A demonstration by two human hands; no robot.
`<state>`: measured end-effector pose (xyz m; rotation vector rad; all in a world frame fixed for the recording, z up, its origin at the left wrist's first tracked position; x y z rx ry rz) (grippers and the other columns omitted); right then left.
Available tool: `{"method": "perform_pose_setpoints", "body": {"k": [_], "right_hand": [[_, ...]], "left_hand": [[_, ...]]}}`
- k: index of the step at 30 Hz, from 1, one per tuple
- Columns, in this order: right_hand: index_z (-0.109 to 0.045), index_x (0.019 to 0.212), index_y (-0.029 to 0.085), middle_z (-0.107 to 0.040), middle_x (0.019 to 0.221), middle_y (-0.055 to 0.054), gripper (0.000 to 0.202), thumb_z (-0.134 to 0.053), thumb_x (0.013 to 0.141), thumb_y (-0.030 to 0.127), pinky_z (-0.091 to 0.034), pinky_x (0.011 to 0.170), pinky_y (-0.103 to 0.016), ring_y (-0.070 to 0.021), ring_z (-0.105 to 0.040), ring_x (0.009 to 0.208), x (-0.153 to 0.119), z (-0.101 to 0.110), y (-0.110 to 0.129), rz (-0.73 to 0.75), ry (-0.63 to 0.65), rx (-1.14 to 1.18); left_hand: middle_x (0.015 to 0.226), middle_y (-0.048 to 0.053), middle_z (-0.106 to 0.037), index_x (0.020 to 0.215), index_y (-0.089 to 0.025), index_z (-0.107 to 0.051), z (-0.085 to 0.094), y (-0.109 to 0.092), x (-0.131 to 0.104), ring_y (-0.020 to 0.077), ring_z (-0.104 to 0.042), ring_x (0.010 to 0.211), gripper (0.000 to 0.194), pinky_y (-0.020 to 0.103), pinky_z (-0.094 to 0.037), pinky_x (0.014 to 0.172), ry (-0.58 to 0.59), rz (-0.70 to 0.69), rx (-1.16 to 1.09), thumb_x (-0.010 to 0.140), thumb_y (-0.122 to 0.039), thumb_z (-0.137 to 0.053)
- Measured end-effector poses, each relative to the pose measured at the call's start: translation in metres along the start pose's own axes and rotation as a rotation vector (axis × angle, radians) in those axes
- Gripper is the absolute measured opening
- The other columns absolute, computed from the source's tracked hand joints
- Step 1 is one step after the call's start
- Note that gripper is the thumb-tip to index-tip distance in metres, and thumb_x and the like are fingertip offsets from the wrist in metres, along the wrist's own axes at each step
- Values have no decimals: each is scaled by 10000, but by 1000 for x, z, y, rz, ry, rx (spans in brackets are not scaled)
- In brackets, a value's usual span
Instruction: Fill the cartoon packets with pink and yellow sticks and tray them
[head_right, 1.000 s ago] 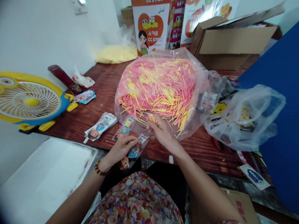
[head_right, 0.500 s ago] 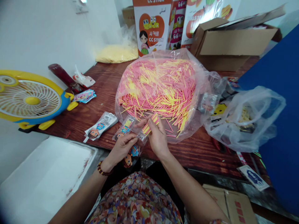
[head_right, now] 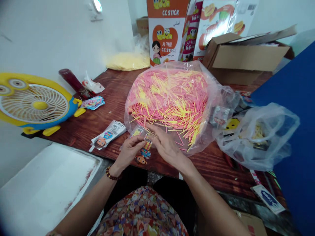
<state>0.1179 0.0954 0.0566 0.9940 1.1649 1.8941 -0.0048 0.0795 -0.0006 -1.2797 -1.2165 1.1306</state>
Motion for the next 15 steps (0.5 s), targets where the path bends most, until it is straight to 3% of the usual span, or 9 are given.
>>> {"method": "perform_pose_setpoints", "body": {"k": [3, 5, 8, 10, 15], "right_hand": [[-539, 1397, 314, -571, 1443, -57, 445, -557, 956, 369, -372, 1155, -487, -244, -505, 1355, 2, 0, 9, 88, 101, -186], [-542, 1389, 310, -604, 1400, -60, 444, -571, 950, 365, -439, 1090, -459, -243, -558, 1293, 2, 10, 6, 66, 78, -194], [-682, 1123, 264, -733, 1053, -40, 232, -594, 935, 368, -536, 842, -351, -208, -680, 956, 2, 26, -3, -28, -1, -205], [-706, 920, 241, -711, 840, -15, 163, -605, 926, 369, -504, 699, -299, -178, -648, 767, 2, 29, -4, -49, -23, -235], [-710, 823, 230, -667, 768, 0, 172, -620, 906, 351, -445, 652, -276, -162, -594, 712, 10, 19, 7, 8, 4, -187]], "left_hand": [[788, 21, -681, 799, -163, -706, 3, -6, 5, 152, -600, 748, 248, 256, -494, 729, -22, -46, 3, 786, -410, -727], [810, 25, -697, 828, -163, -725, 6, -5, 6, 153, -611, 757, 228, 256, -499, 732, -33, -48, -20, 796, -388, -725], [875, 36, -728, 897, -172, -756, 14, -2, 6, 162, -638, 791, 216, 269, -510, 758, -56, -45, -53, 844, -369, -684], [923, 42, -743, 913, -189, -773, 18, -7, 3, 174, -658, 833, 206, 284, -516, 794, -74, -82, -29, 865, -359, -666], [1019, 56, -751, 949, -234, -789, 27, -38, -7, 205, -669, 966, 173, 317, -499, 904, -151, -275, 133, 890, -312, -645]]}}
Point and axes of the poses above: each hand's wrist, its own x-axis towards the middle knuckle, its own z-axis out of the back of the hand, y = z × x, the point moved 10 cm from there along x, towards the middle knuckle
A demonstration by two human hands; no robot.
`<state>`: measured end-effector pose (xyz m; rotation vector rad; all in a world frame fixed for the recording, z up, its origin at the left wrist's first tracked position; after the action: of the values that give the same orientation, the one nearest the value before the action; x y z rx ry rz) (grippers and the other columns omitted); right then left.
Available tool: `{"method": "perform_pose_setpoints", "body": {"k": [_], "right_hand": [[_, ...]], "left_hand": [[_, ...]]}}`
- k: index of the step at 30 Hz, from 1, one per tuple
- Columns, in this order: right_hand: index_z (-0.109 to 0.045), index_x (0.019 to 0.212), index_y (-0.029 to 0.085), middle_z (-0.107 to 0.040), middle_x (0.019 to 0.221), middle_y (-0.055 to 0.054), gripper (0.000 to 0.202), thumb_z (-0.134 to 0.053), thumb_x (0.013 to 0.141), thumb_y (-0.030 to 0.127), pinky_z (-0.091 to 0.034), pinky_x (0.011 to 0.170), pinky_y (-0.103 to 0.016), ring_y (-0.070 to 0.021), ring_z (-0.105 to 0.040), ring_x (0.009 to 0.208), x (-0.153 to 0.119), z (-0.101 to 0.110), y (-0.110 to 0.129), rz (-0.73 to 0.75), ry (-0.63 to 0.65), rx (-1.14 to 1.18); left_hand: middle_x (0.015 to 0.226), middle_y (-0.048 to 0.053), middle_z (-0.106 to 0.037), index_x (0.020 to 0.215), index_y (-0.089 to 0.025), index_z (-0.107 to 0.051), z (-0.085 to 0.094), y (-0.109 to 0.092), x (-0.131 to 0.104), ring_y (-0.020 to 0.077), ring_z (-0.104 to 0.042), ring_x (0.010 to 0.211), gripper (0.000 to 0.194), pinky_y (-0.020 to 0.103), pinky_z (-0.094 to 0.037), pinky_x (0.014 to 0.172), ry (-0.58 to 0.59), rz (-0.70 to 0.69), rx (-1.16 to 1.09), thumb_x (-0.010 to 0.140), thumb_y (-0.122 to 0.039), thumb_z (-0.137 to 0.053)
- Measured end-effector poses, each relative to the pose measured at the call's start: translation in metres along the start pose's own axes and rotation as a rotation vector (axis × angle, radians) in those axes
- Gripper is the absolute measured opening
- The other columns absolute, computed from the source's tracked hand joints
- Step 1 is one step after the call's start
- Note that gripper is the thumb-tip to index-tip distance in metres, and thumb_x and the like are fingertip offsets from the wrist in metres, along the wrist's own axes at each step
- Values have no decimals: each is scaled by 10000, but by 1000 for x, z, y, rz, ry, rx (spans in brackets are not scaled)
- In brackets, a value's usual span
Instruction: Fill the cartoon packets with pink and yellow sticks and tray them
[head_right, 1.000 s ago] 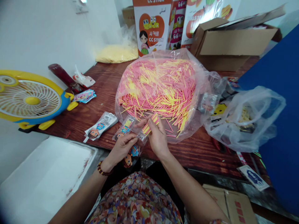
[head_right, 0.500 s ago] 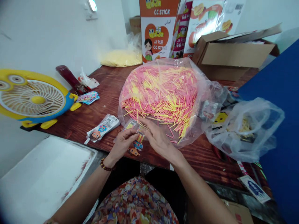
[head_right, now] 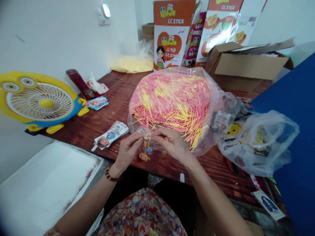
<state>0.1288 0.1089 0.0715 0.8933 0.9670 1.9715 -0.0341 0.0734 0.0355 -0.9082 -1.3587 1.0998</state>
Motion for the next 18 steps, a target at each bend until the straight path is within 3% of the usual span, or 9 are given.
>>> {"method": "perform_pose_setpoints", "body": {"k": [3, 6, 8, 12, 15, 18], "right_hand": [[-700, 795, 226, -654, 750, 8, 172, -615, 901, 331, -433, 660, -268, -153, -585, 708, 7, -8, 2, 12, 22, 9], [-682, 774, 218, -670, 754, 9, 149, -616, 874, 307, -448, 676, -264, -152, -601, 726, 11, -27, -12, -41, 61, 102], [-652, 736, 210, -666, 712, 13, 157, -624, 840, 325, -455, 632, -253, -148, -605, 681, 14, -45, -35, -153, 51, 227], [-593, 725, 205, -690, 685, 9, 165, -619, 784, 356, -451, 520, -236, -147, -643, 568, 21, -101, -87, -458, 112, 508], [-571, 696, 199, -681, 670, 10, 148, -570, 809, 295, -446, 508, -230, -133, -636, 522, 37, -112, -112, -518, 3, 418], [-571, 728, 202, -663, 614, 18, 152, -539, 857, 276, -425, 509, -233, -126, -600, 462, 48, -105, -124, -535, -45, 129]], "left_hand": [[1006, 63, -741, 919, -217, -780, 7, -2, -4, 199, -665, 960, 166, 311, -496, 903, -22, -28, 54, 900, -289, -631], [997, 58, -732, 916, -196, -766, 20, 11, -11, 187, -661, 922, 188, 281, -501, 846, -49, 25, 93, 913, -300, -610], [935, 45, -741, 904, -189, -766, 26, 28, -16, 178, -663, 860, 202, 259, -500, 780, -25, 96, 155, 909, -315, -607], [878, 45, -750, 914, -174, -752, 50, 59, -12, 186, -668, 808, 209, 274, -508, 758, -36, 211, 314, 897, -308, -592], [957, 75, -750, 1114, -168, -703, 72, 67, 6, 210, -680, 873, 274, 334, -520, 840, -97, 193, 438, 896, -274, -575], [1039, 105, -733, 1235, -160, -646, 78, 61, 20, 232, -673, 952, 378, 390, -504, 928, -110, 159, 497, 867, -231, -607]]}}
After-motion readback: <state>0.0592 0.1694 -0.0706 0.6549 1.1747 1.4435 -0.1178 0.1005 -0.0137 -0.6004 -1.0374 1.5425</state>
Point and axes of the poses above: each hand's wrist, its own x-axis towards the middle knuckle, its own z-axis out of the back of the hand, y = z × x, the point moved 10 cm from there along x, towards the middle knuckle
